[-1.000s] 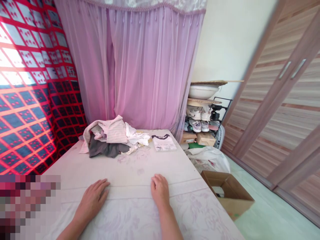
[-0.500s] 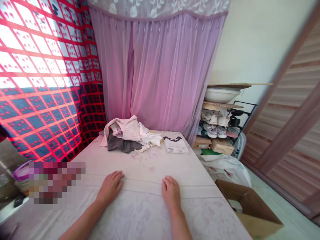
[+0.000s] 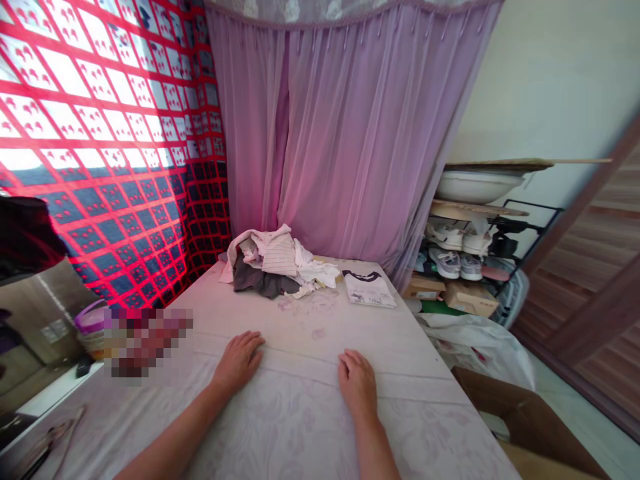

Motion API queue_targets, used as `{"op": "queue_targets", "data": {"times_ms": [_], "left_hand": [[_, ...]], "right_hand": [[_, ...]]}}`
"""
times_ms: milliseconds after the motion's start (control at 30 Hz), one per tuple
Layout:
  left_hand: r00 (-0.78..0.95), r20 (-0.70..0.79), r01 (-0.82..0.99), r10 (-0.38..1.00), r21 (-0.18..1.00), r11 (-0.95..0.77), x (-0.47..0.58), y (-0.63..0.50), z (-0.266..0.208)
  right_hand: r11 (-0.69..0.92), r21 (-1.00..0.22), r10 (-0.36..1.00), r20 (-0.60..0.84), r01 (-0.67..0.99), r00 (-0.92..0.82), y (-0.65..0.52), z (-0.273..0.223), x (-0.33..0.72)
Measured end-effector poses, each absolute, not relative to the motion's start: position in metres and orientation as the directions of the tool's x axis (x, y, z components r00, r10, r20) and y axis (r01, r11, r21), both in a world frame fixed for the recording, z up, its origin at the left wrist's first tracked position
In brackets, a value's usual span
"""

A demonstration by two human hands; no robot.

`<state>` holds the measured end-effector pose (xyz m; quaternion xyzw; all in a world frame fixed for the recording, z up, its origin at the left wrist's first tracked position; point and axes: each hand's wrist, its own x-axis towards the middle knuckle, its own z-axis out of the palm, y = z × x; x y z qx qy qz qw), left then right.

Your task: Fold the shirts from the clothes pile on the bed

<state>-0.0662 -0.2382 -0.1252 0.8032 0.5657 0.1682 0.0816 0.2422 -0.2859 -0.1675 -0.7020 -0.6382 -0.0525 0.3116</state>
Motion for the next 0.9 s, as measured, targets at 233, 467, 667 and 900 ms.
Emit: {"op": "queue_targets", "data": {"times_ms": [233, 467, 667, 900], "left_hand": [[0.295, 0.176, 0.87, 0.939, 0.357, -0.341, -0.066, -0.241, -0.123], [0.29, 0.175, 0.862, 0.941, 0.38, -0.336, -0.066, -0.242, -0.124], [0.288, 0.162, 0.857, 0.944, 0.397, -0.33, -0.066, -0.243, -0.124], [0.289, 0.146, 0.854, 0.946, 0.408, -0.323, -0.066, -0.244, -0.122]], "right_hand": [[0.017, -0.362, 0.861, 0.478, 0.932, 0.17, -0.284, -0.171, 0.247], [0.044, -0.369, 0.85, 0.503, 0.928, 0.159, -0.282, -0.178, 0.253], [0.064, -0.345, 0.846, 0.517, 0.937, 0.132, -0.283, -0.179, 0.255], [0.054, -0.33, 0.847, 0.515, 0.942, 0.132, -0.284, -0.179, 0.255]]}}
